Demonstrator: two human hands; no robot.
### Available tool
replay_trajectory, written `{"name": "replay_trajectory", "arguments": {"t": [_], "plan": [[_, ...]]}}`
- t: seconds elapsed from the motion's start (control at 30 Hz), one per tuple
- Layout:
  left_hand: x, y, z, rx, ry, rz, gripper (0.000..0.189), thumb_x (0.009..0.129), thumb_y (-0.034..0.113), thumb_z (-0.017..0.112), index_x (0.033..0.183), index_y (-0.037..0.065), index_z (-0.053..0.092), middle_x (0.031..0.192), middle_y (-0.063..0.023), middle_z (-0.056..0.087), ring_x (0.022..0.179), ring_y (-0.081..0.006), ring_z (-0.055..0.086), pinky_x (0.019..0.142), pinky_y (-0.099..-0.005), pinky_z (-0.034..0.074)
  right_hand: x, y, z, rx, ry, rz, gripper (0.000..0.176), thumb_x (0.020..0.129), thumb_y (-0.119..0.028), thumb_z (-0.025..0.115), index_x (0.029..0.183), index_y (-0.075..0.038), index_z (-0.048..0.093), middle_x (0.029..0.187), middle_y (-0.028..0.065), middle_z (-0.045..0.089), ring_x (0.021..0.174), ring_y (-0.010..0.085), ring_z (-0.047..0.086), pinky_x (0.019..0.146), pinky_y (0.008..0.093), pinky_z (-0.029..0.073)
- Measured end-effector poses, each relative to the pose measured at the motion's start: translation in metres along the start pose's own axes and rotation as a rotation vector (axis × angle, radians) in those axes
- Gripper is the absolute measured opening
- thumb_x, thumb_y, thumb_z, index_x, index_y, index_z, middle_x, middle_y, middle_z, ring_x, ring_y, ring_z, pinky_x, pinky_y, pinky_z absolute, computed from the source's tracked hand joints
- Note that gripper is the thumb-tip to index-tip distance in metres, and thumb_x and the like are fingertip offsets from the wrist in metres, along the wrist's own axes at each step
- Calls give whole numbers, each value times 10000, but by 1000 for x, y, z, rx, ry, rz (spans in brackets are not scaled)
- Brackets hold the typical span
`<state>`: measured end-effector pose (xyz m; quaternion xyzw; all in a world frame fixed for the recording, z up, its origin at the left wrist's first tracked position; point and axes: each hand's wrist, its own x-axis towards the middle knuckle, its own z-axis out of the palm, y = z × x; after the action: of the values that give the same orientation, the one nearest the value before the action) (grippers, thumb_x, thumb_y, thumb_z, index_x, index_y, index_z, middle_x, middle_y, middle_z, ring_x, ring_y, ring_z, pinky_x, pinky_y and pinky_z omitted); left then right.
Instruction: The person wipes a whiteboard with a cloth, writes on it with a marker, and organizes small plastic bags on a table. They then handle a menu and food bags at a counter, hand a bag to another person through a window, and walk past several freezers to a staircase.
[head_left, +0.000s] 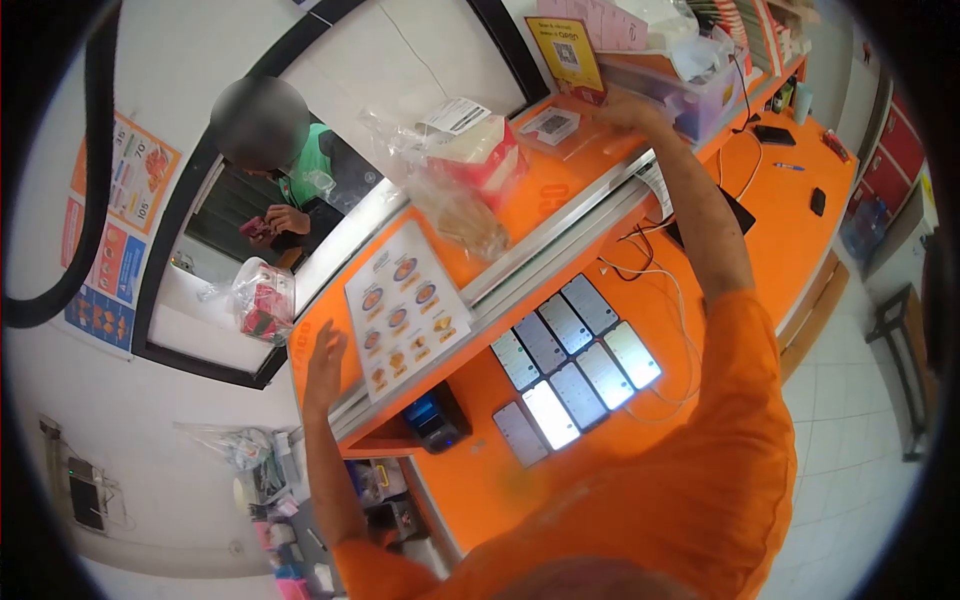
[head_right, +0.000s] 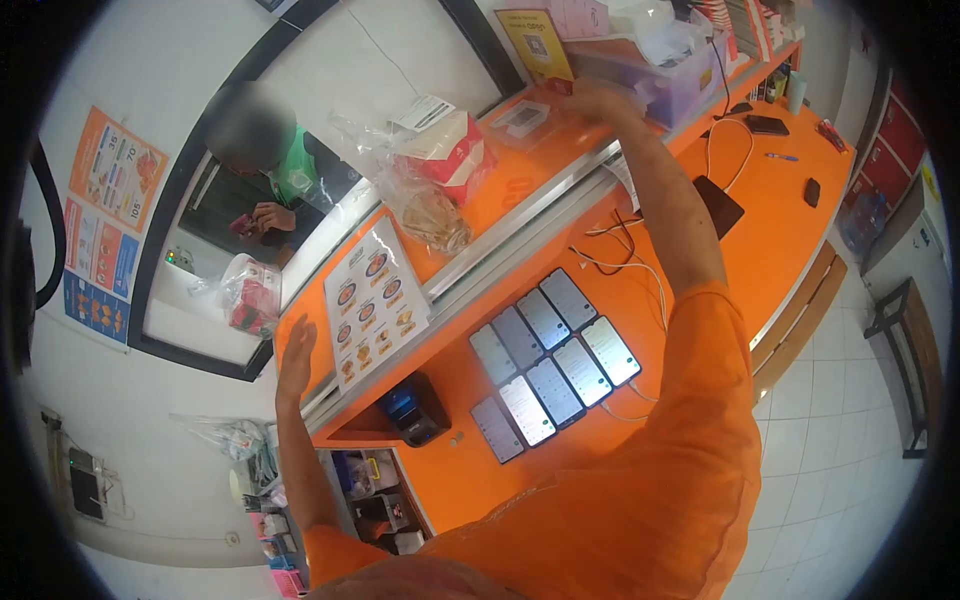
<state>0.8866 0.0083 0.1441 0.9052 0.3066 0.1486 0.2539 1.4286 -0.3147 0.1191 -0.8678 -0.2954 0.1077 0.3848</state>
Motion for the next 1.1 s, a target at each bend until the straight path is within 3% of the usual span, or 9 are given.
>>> {"name": "replay_trajectory", "arguments": {"t": [0.13,0.2,0.33,0.4,0.53,0.7,0.83,1.07,1.1], "plan": [[-72,-4,-6,-131,21,-81,508,933,307,494,1355,55,364,1264,-153,481,1166,-249,471,952,-359,377,7,41,8,326,-16,-155,411,785,-304,645,1079,-22,588,881,59,626,884,130,596,769,241,460],[-97,-12,-8,-196,45,-67,485,936,267,495,1352,54,368,1265,-149,478,1172,-250,463,962,-361,370,2,49,10,767,43,-305,405,748,-238,688,1069,-12,588,958,68,621,941,143,584,812,245,433],[-130,-23,-10,-215,120,-84,446,943,212,477,1341,38,376,1282,-145,472,1204,-250,431,1011,-354,320,-19,45,-4,658,155,-367,449,736,-249,703,1097,-17,572,1001,85,607,992,166,564,848,267,413],[-140,-10,-11,-237,192,-154,447,952,254,452,1336,36,384,1295,-140,460,1204,-258,441,1020,-356,317,-26,44,-14,300,49,-247,548,732,-295,724,1157,-10,527,1007,94,610,1026,195,552,864,294,418],[-142,-43,-4,-313,233,-53,416,948,211,466,1314,24,403,1291,-139,466,1209,-252,430,1025,-352,318,-35,36,-27,157,-119,-165,677,711,-349,747,1232,-22,466,1026,108,611,1044,206,543,857,306,424],[-150,-28,18,-392,214,-39,422,929,203,501,1304,30,417,1304,-112,457,1208,-235,435,1017,-356,327,-41,52,-21,409,-100,-297,543,787,-175,690,1251,-55,435,951,75,619,932,168,583,784,289,467],[-166,-26,29,-423,196,-50,422,928,204,501,1303,29,418,1303,-108,458,1210,-235,433,1013,-358,327,-15,77,-10,315,-48,-288,411,804,-16,618,1182,-97,479,902,51,608,826,132,588,735,242,485],[-189,-25,29,-391,188,-104,442,946,293,465,1319,64,412,1296,-96,464,1201,-226,441,974,-356,354,2,61,-16,160,-84,-200,254,768,-64,644,1002,-66,545,848,45,582,812,157,553,748,290,462],[-193,-25,31,-403,198,-102,452,943,309,469,1319,64,413,1292,-95,469,1202,-225,441,973,-361,355,23,73,-10,-19,-6,-381,244,756,-98,655,977,-55,562,859,62,591,840,175,560,762,302,454]]}}
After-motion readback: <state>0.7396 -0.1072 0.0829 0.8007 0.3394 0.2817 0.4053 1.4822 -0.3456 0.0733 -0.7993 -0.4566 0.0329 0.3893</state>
